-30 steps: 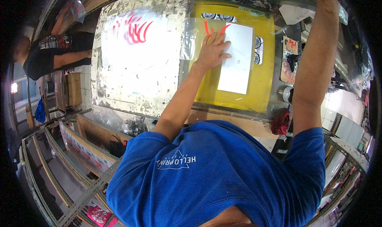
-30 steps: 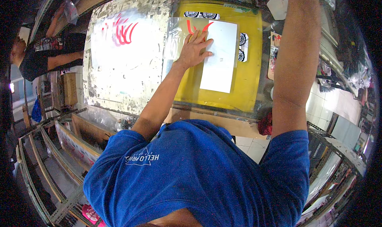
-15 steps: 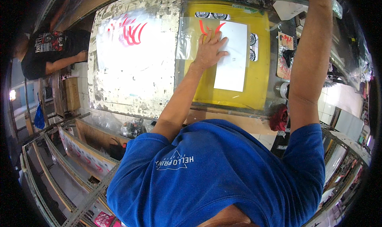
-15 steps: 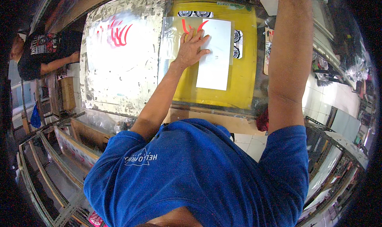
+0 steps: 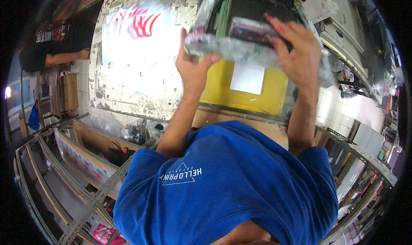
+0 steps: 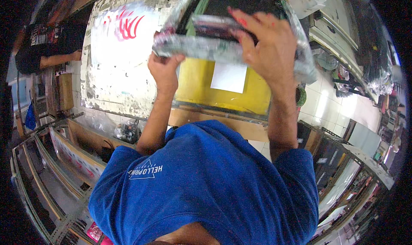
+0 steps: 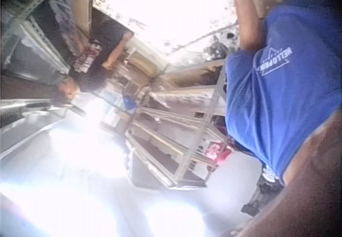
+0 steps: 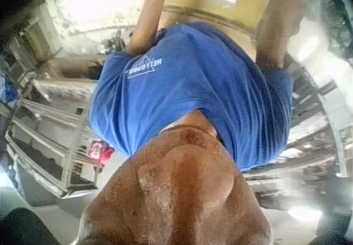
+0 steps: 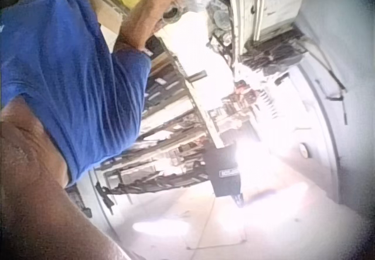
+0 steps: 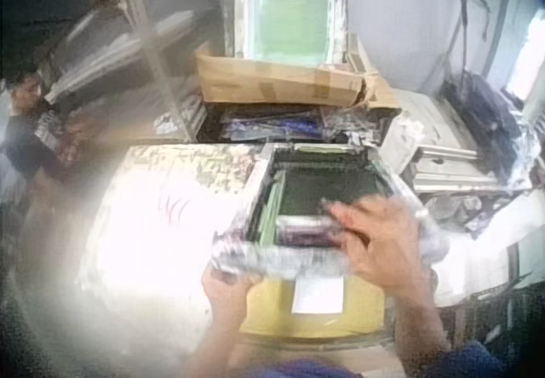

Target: The person performs screen printing by placing sheets on a workspace, lowering a mesh frame, and applying red ink with a squeegee. They lift the frame after each print and move the completed sheet to an assistant.

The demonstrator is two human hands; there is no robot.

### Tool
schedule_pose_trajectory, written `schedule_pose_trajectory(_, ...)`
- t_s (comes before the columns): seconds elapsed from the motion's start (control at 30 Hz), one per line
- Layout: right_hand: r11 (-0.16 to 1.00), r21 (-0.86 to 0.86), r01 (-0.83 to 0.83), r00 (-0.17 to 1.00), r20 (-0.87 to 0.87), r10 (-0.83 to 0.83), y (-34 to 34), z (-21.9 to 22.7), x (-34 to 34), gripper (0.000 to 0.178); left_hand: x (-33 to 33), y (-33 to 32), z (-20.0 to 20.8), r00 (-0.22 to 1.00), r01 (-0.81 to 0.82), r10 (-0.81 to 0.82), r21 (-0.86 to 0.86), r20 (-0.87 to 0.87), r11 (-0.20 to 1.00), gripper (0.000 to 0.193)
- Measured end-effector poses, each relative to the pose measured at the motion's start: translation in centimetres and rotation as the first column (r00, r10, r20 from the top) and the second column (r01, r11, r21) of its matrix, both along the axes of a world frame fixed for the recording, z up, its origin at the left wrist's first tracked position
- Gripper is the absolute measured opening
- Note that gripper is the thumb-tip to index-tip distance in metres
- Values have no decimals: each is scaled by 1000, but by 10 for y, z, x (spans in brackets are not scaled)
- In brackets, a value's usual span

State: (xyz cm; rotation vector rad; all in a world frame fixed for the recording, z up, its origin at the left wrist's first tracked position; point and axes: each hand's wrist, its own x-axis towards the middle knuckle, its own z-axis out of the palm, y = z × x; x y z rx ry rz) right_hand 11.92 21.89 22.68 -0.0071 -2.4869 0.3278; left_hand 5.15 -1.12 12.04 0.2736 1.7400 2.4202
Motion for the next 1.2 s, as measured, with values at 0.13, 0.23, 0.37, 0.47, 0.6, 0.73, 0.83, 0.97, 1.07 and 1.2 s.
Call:
schedule_pose_trajectory(0.13, 901, -432, 44, 963, 258, 76, -2, -74, 12, 34, 24, -43, -86, 998, 62, -69, -260, -16, 964, 85)
schedule_pose_trajectory(0.23, 894, -425, 139, 826, 549, 132, -10, -111, 19, 46, 33, -51, -122, 945, -149, -52, -564, -324, 812, 89)
schedule_pose_trajectory(0.37, 998, -11, 67, 835, 548, -50, -26, -155, 28, 65, 32, -53, -123, 848, -328, -168, -746, -503, 580, 81)
schedule_pose_trajectory(0.47, 995, -33, 89, 870, 489, -62, -18, -171, 10, 71, 34, -54, -122, 859, -314, -168, -759, -483, 571, 76)
schedule_pose_trajectory(0.6, 991, 48, 123, 937, 324, -132, 28, -188, -48, 69, 34, -57, -122, 847, -321, -160, -729, -506, 605, 75)
schedule_pose_trajectory(0.73, 978, 151, 147, 967, 186, -175, 87, -200, -112, 69, 36, -57, -119, 874, -280, -167, -755, -456, 593, 77)
schedule_pose_trajectory(0.83, 982, 147, 120, 952, 262, -156, 128, -197, -159, 67, 37, -59, -123, 869, -287, -173, -757, -464, 587, 81)
schedule_pose_trajectory(0.97, 978, 196, 70, 992, 91, -89, 181, -192, -198, 56, 36, -57, -125, 855, -296, -157, -713, -495, 635, 81)
schedule_pose_trajectory(1.07, 975, 220, 42, 975, 203, -88, 174, -190, -202, 51, 38, -58, -120, 878, -278, -157, -751, -451, 599, 81)
schedule_pose_trajectory(1.2, 994, 91, 54, 969, 237, -74, 149, -196, -177, 47, 43, -58, -123, 891, -273, -125, -735, -436, 621, 80)
